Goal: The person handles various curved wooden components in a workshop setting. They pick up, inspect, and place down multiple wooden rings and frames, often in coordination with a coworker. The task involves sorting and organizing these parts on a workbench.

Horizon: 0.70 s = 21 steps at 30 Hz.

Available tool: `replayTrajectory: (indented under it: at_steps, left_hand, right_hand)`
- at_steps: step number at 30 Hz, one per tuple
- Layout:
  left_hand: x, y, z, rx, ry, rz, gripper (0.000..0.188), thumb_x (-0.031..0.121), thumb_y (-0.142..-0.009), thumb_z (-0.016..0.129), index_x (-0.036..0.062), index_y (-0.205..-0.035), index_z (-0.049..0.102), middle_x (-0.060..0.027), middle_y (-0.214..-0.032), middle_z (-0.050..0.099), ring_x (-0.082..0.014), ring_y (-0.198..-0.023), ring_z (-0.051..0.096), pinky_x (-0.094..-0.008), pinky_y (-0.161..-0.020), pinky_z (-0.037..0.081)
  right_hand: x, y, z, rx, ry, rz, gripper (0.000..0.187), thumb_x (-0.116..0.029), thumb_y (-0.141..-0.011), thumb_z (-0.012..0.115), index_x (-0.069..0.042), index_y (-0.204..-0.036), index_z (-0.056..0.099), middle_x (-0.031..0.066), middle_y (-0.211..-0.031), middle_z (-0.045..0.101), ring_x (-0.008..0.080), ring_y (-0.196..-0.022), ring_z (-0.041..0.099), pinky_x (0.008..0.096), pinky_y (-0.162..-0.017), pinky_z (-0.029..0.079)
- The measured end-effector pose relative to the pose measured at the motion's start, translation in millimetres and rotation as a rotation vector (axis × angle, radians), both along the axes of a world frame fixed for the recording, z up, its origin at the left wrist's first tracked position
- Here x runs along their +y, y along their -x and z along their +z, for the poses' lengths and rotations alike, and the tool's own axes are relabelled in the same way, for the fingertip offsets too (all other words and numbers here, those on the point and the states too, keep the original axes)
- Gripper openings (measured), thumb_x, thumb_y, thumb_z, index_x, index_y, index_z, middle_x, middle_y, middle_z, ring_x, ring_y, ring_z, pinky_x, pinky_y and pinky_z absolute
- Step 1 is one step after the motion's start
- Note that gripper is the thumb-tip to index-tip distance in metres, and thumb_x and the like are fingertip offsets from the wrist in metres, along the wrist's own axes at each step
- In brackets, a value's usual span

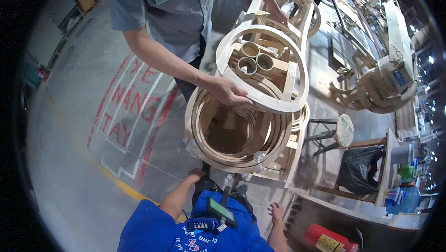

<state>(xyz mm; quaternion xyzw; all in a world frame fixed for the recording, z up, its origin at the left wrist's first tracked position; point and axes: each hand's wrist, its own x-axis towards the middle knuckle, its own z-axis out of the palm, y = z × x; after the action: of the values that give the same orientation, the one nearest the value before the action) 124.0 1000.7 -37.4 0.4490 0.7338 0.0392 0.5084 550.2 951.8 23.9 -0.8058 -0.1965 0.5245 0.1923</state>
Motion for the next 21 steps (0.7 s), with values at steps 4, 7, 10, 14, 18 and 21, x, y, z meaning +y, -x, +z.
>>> replayTrajectory:
  at_steps: [4,7,10,14,18,21]
  left_hand:
    - [10.8,33.4,-14.8,-0.064,-0.022,0.077,0.035,0.040,-0.073,0.054,0.0097,-0.086,0.066,-0.0150,-0.091,0.062,-0.0318,-0.090,0.058,-0.0408,-0.080,0.045]
    - [23.5,48.7,-26.0,-0.094,-0.025,-0.073,0.035,0.038,-0.072,0.053,0.0073,-0.083,0.064,-0.0176,-0.088,0.062,-0.0338,-0.088,0.058,-0.0420,-0.079,0.045]
    - [39.5,62.5,-34.7,-0.121,-0.023,-0.227,0.034,0.037,-0.073,0.050,0.0063,-0.081,0.063,-0.0194,-0.088,0.061,-0.0350,-0.086,0.057,-0.0427,-0.077,0.045]
    - [54.3,60.9,-38.0,-0.134,-0.189,-0.272,0.032,0.036,-0.076,0.045,0.0094,-0.084,0.062,-0.0187,-0.090,0.060,-0.0346,-0.084,0.058,-0.0432,-0.075,0.045]
    - [73.6,70.4,-28.4,-0.074,-0.370,-0.504,0.033,0.037,-0.079,0.043,0.0176,-0.102,0.057,-0.0099,-0.104,0.059,-0.0313,-0.088,0.058,-0.0420,-0.074,0.046]
    - [77.7,72.4,-34.4,-0.104,-0.554,-0.571,0.037,0.038,-0.081,0.041,0.0232,-0.114,0.050,-0.0003,-0.119,0.052,-0.0273,-0.100,0.053,-0.0433,-0.079,0.043]
  right_hand:
    - [12.0,63.4,17.9,-0.066,-0.015,0.163,0.037,-0.017,-0.080,0.056,0.000,-0.113,0.050,0.0092,-0.090,0.061,0.0151,-0.067,0.062,0.0241,-0.047,0.047]
    - [20.9,93.4,25.3,-0.087,-0.021,0.259,0.038,-0.018,-0.081,0.056,0.000,-0.114,0.050,0.0096,-0.094,0.062,0.0151,-0.072,0.062,0.0253,-0.054,0.047]
    - [33.1,114.3,28.9,-0.086,-0.014,0.255,0.037,-0.018,-0.082,0.055,0.000,-0.113,0.050,0.0092,-0.098,0.062,0.0153,-0.076,0.062,0.0272,-0.059,0.046]
    - [28.6,124.8,36.6,-0.147,0.007,0.261,0.037,-0.018,-0.081,0.055,0.001,-0.113,0.050,0.0099,-0.097,0.062,0.0153,-0.075,0.063,0.0252,-0.055,0.046]
    - [28.7,137.1,40.1,-0.165,0.030,0.227,0.038,-0.018,-0.080,0.057,0.003,-0.112,0.051,0.0106,-0.095,0.062,0.0152,-0.073,0.063,0.0243,-0.052,0.045]
    - [29.6,139.2,44.3,-0.184,0.034,0.231,0.039,-0.019,-0.079,0.058,0.003,-0.111,0.051,0.0104,-0.094,0.062,0.0151,-0.073,0.063,0.0245,-0.051,0.045]
